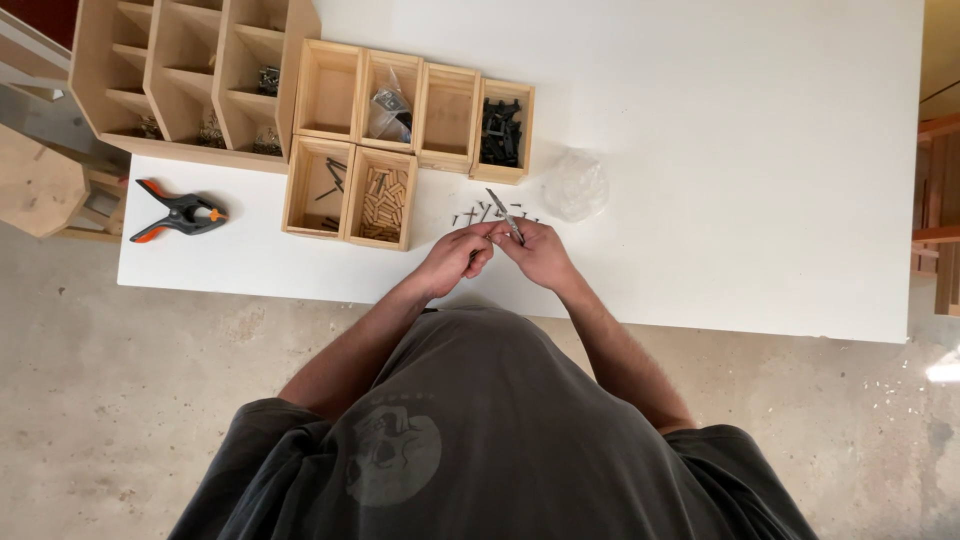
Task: Sorting small screws from a bag into an organizer and measuring them with a caliper
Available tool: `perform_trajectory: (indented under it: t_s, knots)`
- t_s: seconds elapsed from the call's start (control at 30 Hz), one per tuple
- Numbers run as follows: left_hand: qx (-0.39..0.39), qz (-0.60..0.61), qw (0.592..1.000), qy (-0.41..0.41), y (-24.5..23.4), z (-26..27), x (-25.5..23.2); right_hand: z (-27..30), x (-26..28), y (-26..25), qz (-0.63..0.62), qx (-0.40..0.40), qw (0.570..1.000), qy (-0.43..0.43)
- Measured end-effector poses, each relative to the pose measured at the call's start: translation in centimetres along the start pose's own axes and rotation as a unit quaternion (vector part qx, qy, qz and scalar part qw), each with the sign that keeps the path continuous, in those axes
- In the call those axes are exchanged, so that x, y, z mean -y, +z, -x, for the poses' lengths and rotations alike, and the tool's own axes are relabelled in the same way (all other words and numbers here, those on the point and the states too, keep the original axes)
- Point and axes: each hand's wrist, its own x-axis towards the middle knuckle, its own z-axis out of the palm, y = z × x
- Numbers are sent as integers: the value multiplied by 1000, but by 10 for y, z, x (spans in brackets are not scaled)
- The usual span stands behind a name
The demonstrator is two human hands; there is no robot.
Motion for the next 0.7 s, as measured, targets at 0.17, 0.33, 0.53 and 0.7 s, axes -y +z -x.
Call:
perform_trajectory:
  t_s: [0.17,0.33,0.53,0.7]
  knots:
    - [-5,82,996,-16,-15,-22,27,-13,-36,15,5,-11,999,-29]
    - [-69,91,992,53,-20,-34,28,-17,-12,26,-90,-72,993,-13]
    - [-104,105,981,125,-16,-51,40,-11,-20,46,-338,-120,932,50]
    - [-48,63,991,110,-4,-31,30,-13,-37,40,-370,-75,925,50]
